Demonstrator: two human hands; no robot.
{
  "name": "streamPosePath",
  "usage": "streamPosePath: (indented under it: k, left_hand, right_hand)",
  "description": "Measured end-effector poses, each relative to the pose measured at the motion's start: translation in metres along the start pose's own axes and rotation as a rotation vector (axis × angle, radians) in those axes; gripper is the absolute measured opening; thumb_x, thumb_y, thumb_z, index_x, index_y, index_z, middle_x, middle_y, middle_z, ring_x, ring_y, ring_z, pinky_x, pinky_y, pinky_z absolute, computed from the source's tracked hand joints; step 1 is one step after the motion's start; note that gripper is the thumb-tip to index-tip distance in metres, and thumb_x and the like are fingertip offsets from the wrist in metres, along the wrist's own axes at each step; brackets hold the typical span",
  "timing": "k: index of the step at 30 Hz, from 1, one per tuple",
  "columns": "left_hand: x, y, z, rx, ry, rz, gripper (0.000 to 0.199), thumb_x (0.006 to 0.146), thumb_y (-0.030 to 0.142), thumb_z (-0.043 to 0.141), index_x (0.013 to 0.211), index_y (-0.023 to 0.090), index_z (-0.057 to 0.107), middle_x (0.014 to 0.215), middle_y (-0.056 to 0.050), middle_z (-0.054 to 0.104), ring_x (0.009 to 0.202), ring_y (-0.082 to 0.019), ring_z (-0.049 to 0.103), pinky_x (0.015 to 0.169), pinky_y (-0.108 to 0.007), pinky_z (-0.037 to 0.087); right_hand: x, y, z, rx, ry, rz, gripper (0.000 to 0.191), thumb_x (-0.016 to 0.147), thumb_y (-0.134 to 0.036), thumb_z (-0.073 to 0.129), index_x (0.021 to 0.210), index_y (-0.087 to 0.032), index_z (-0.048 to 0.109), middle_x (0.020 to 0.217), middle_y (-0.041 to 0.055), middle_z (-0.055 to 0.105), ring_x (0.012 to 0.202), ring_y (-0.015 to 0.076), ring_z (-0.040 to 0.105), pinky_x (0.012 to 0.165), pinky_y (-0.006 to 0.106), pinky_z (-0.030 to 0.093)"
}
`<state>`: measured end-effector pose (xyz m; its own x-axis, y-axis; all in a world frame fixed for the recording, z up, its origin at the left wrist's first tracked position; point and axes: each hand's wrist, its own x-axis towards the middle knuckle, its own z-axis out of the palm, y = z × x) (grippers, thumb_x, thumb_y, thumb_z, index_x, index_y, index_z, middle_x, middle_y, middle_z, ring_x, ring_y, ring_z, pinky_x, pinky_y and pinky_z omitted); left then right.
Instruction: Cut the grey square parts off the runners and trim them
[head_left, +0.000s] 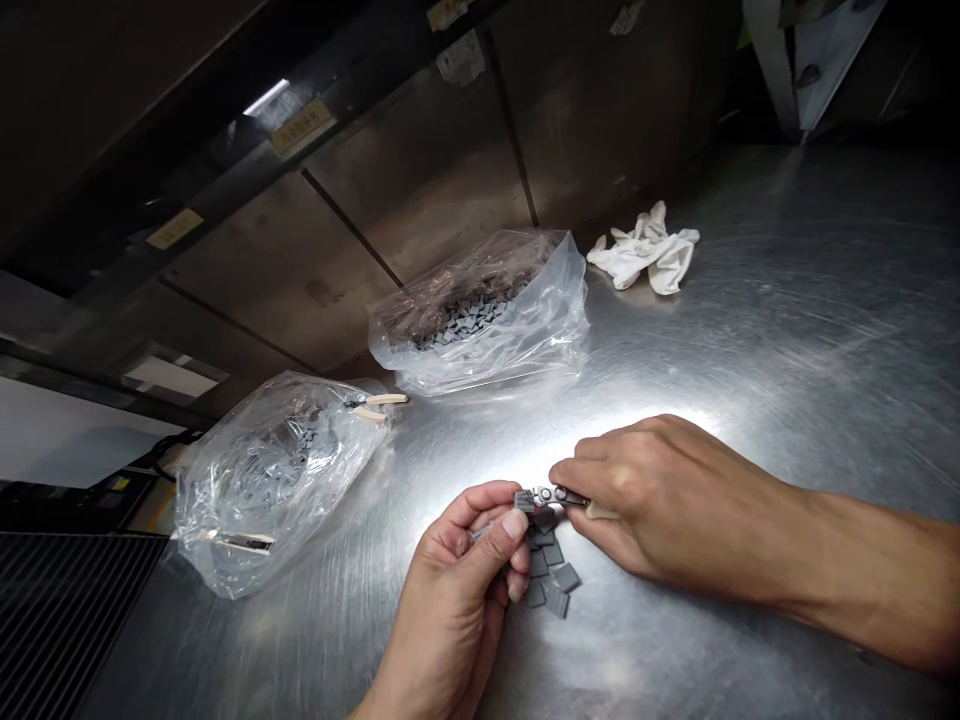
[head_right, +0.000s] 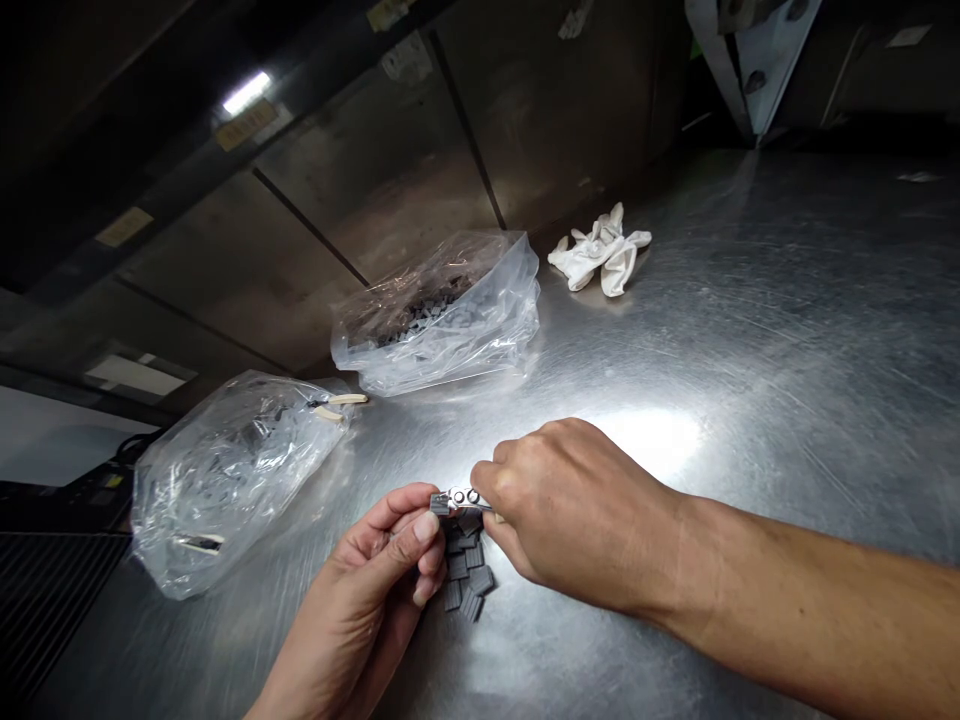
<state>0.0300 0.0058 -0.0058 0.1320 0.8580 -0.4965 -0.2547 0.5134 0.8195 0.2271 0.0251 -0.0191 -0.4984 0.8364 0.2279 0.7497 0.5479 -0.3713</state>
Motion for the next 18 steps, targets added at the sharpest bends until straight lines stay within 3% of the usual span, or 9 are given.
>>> streamPosePath:
  k: [15, 18]
  left_hand:
    - [-0.0012, 0.0002, -0.0007, 0.016, -0.005, 0.001, 0.02, 0.079, 0.024, 0.082, 0.094, 0.016, 0.073, 0.06, 0.002, 0.057, 0.055, -0.006, 0.046, 0.056, -0.016, 0.041]
    - [-0.0022, 0.0, 0.0, 0.015, -0.008, 0.007, 0.021, 0.079, 0.024, 0.082, 0.095, 0.014, 0.073, 0.072, -0.002, 0.065, 0.058, -0.006, 0.046, 0.056, -0.016, 0.041]
  right_hand:
    - [-0.0025, -0.0036, 0.001, 0.07, -0.012, 0.019, 0.014, 0.085, -0.018, 0.056, 0.072, -0.019, 0.064, 0.066, 0.0016, 0.065, 0.056, 0.0146, 0.056, 0.054, 0.029, 0.029]
    - [-0.0011, -0.0015, -0.0006, 0.137, 0.033, 0.043, 0.015, 0.084, -0.017, 0.056, 0.071, -0.018, 0.064, 0.066, 0.0012, 0.064, 0.056, 0.0133, 0.055, 0.055, 0.028, 0.029]
